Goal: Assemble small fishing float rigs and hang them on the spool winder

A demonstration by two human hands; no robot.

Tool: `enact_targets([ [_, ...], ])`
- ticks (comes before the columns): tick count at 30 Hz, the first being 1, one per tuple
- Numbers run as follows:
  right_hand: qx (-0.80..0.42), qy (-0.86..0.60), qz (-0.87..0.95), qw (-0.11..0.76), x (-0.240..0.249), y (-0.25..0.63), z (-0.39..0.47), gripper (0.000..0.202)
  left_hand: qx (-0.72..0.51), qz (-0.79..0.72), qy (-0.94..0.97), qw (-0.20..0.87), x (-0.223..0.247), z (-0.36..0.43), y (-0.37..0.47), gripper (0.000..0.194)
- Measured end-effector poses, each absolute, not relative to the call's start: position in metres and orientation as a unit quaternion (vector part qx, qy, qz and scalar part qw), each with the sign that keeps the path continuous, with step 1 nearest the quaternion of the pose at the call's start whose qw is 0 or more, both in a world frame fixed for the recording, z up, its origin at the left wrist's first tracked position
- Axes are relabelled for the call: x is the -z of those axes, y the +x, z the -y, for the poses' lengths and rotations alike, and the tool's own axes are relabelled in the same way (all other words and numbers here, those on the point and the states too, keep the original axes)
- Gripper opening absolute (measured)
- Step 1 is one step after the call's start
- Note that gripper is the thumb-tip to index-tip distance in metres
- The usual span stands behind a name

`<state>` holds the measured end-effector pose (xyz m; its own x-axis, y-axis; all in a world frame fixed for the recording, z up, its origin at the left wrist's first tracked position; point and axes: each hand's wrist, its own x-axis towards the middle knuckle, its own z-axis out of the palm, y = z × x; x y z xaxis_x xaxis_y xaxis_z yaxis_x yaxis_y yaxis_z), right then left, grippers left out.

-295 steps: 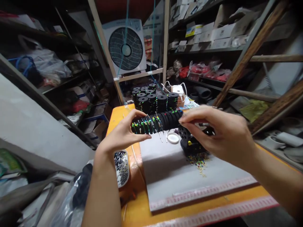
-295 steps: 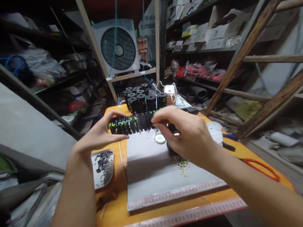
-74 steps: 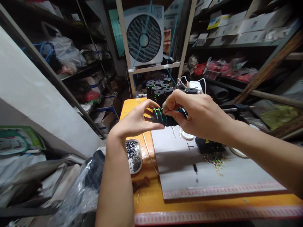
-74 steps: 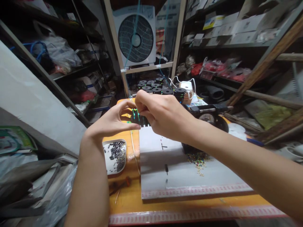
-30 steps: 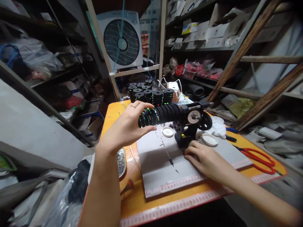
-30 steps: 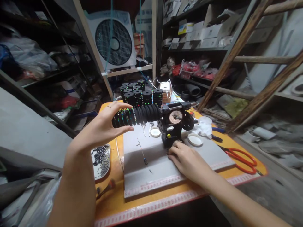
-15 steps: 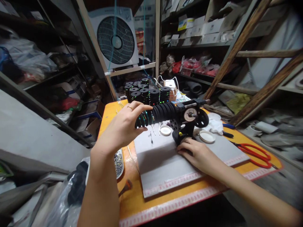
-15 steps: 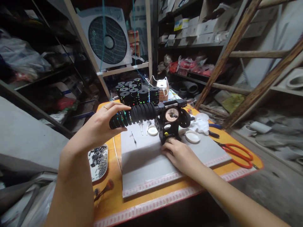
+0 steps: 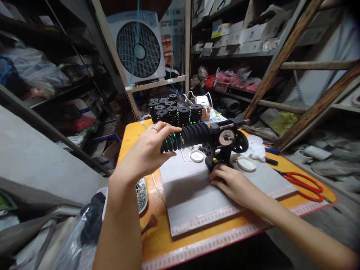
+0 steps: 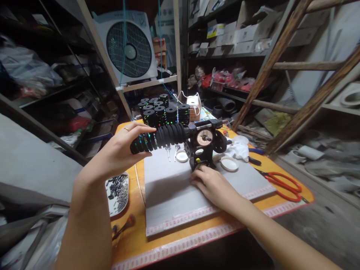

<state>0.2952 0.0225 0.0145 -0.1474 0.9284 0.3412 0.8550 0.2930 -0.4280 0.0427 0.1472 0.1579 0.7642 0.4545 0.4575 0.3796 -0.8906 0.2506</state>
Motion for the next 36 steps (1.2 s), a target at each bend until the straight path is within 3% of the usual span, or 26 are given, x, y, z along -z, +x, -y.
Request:
enact_targets([
  [6, -0.057, -0.536, 0.774, 0.333, -0.051, 0.287, -0.019, 0.013, -0.255, -0.235, 0.934, 0.083, -0.159, -0.145, 0.041, 0.054],
  [15, 0.095, -0.41, 0.776, 0.47, -0.148, 0.255, -0.063, 0.014, -0.272, -0.239, 0.92, 0.153, -0.16, -0.152, 0.042, 0.05],
  [36, 0.153, -0.408, 0.818, 0.375, -0.161, 0.242, -0.09, 0.022, -0.28, -0.243, 0.915, 0.161, -0.158, -0.154, 0.04, 0.052],
])
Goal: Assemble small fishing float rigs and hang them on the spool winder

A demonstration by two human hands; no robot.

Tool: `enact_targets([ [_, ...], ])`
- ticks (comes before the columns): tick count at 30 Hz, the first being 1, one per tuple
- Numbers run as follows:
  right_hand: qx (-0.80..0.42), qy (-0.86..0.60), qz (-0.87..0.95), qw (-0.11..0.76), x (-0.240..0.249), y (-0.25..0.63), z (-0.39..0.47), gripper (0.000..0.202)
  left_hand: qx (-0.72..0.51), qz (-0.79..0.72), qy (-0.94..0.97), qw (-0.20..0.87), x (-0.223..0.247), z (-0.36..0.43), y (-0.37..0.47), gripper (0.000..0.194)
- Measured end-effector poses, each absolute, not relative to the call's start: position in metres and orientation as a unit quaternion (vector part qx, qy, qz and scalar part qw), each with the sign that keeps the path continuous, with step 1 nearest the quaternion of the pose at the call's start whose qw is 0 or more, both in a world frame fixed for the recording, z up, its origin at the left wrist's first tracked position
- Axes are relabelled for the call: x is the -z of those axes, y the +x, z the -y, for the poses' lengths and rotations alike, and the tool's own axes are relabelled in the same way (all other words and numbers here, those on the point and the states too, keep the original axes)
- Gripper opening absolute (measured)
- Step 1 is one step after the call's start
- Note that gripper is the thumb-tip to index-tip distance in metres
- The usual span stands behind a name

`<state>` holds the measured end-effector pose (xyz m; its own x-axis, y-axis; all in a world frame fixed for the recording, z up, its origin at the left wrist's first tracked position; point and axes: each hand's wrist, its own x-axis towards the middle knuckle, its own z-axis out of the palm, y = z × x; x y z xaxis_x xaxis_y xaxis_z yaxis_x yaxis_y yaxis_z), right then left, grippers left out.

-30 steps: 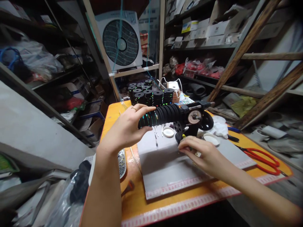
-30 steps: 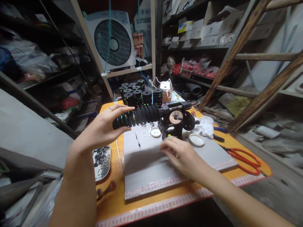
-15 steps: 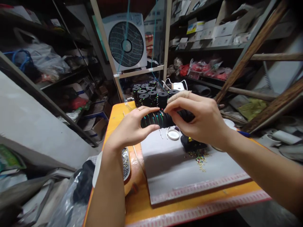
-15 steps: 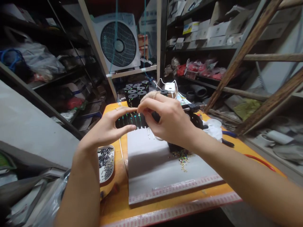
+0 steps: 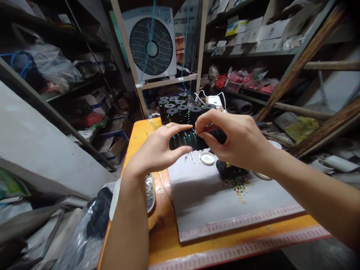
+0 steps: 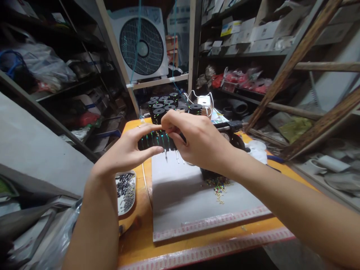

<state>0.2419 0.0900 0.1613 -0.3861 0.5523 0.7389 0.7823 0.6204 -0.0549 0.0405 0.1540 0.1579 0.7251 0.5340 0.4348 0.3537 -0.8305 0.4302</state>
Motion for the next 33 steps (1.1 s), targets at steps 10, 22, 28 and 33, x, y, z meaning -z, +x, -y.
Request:
enact_targets([
  [10, 0.141, -0.403, 0.833, 0.352, -0.166, 0.245, -0.09, 0.019, -0.268, -0.237, 0.921, 0.155, -0.16, -0.154, 0.041, 0.049],
  [22, 0.289, -0.337, 0.836, 0.322, -0.14, 0.245, -0.087, 0.023, -0.27, -0.241, 0.919, 0.158, -0.16, -0.152, 0.041, 0.046],
  [28, 0.336, -0.332, 0.851, 0.229, -0.135, 0.248, -0.083, 0.023, -0.265, -0.237, 0.921, 0.157, -0.159, -0.152, 0.041, 0.045],
  [33, 0.379, -0.302, 0.855, 0.187, -0.14, 0.253, -0.066, 0.027, -0.267, -0.236, 0.922, 0.154, -0.159, -0.152, 0.041, 0.045],
])
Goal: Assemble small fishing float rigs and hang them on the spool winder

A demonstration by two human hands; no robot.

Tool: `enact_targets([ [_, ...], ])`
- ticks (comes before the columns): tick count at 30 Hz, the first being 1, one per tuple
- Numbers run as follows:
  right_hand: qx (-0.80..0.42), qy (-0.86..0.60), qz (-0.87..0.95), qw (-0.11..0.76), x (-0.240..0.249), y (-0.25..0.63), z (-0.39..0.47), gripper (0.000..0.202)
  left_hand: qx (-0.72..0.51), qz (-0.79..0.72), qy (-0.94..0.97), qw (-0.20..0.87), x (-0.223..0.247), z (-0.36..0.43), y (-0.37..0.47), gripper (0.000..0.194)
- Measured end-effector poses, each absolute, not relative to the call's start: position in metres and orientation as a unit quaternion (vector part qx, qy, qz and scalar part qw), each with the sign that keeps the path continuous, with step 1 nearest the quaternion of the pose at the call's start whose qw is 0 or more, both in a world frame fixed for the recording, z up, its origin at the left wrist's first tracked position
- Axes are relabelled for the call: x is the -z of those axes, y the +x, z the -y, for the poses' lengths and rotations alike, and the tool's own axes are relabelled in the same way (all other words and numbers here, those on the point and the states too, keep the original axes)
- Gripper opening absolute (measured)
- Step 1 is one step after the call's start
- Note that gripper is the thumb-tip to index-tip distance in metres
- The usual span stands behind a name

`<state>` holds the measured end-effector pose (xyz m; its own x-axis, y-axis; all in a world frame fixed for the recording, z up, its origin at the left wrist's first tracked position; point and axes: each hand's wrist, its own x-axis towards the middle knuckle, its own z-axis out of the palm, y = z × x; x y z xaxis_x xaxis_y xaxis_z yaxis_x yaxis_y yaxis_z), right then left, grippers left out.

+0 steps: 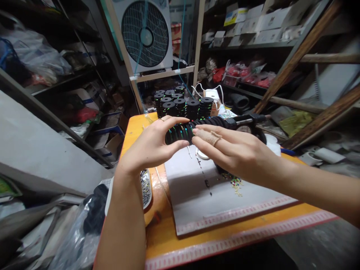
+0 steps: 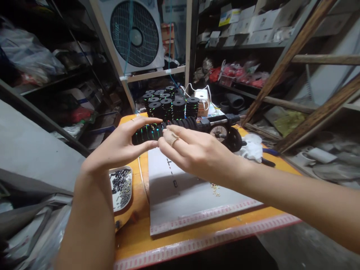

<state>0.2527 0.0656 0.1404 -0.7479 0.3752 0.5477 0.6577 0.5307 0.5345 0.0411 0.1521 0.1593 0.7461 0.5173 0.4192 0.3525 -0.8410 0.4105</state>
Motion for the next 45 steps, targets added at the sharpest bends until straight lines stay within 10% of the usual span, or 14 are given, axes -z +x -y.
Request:
enact_targets([
  [15, 0.045, -0.556, 0.802, 0.214, -0.015, 0.295, -0.025, 0.019, -0.273, -0.285, 0.902, 0.173, -0.161, -0.152, 0.033, 0.055],
  [45, 0.119, -0.389, 0.82, 0.403, -0.16, 0.232, -0.097, 0.01, -0.266, -0.244, 0.91, 0.202, -0.159, -0.158, 0.03, 0.046],
])
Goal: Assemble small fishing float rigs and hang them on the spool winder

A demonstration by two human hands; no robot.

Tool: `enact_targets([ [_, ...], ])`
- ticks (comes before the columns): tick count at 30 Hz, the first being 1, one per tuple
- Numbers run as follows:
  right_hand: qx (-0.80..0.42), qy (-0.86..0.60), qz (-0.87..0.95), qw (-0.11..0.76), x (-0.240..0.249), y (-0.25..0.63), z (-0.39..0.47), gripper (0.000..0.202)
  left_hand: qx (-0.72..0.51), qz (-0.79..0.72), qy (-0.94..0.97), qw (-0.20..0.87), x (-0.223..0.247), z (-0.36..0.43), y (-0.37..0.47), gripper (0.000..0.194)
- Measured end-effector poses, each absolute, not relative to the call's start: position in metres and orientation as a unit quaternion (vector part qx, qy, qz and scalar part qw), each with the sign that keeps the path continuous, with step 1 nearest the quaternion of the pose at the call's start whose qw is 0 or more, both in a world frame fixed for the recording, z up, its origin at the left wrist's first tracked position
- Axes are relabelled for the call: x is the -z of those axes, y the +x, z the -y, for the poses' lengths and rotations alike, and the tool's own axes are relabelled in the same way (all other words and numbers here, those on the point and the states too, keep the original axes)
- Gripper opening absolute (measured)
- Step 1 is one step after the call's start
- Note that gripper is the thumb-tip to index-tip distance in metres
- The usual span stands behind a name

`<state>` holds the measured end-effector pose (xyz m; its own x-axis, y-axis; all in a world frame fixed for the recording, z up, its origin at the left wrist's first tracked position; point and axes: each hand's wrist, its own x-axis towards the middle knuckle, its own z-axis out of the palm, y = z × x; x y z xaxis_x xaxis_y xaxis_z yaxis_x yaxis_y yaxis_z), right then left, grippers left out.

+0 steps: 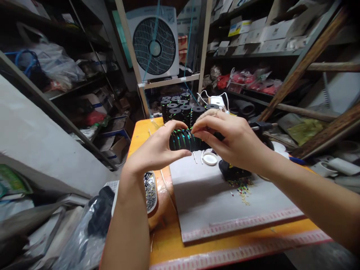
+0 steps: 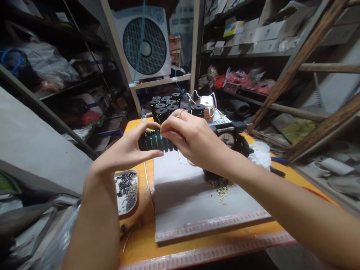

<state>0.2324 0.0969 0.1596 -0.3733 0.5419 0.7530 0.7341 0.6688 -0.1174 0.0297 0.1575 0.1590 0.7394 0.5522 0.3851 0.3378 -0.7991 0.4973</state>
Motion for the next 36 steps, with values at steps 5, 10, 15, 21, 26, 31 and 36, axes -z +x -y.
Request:
enact_targets([
  [5, 0.122, -0.394, 0.822, 0.393, -0.159, 0.231, -0.099, 0.008, -0.265, -0.245, 0.91, 0.204, -0.159, -0.156, 0.029, 0.046],
  [10, 0.129, -0.396, 0.823, 0.386, -0.159, 0.228, -0.1, 0.008, -0.267, -0.243, 0.909, 0.207, -0.16, -0.156, 0.03, 0.045],
  [15, 0.124, -0.404, 0.834, 0.356, -0.163, 0.228, -0.101, 0.01, -0.27, -0.245, 0.906, 0.216, -0.16, -0.156, 0.031, 0.045],
  [21, 0.082, -0.427, 0.841, 0.321, -0.169, 0.23, -0.101, 0.011, -0.263, -0.268, 0.903, 0.209, -0.159, -0.157, 0.03, 0.047],
  [26, 0.092, -0.414, 0.844, 0.327, -0.167, 0.232, -0.101, 0.009, -0.263, -0.248, 0.911, 0.199, -0.16, -0.157, 0.029, 0.044],
  [31, 0.128, -0.39, 0.849, 0.333, -0.16, 0.23, -0.099, 0.012, -0.262, -0.245, 0.911, 0.205, -0.16, -0.157, 0.03, 0.044],
  [36, 0.206, -0.36, 0.841, 0.348, -0.148, 0.229, -0.099, 0.016, -0.264, -0.248, 0.911, 0.199, -0.159, -0.157, 0.03, 0.046],
])
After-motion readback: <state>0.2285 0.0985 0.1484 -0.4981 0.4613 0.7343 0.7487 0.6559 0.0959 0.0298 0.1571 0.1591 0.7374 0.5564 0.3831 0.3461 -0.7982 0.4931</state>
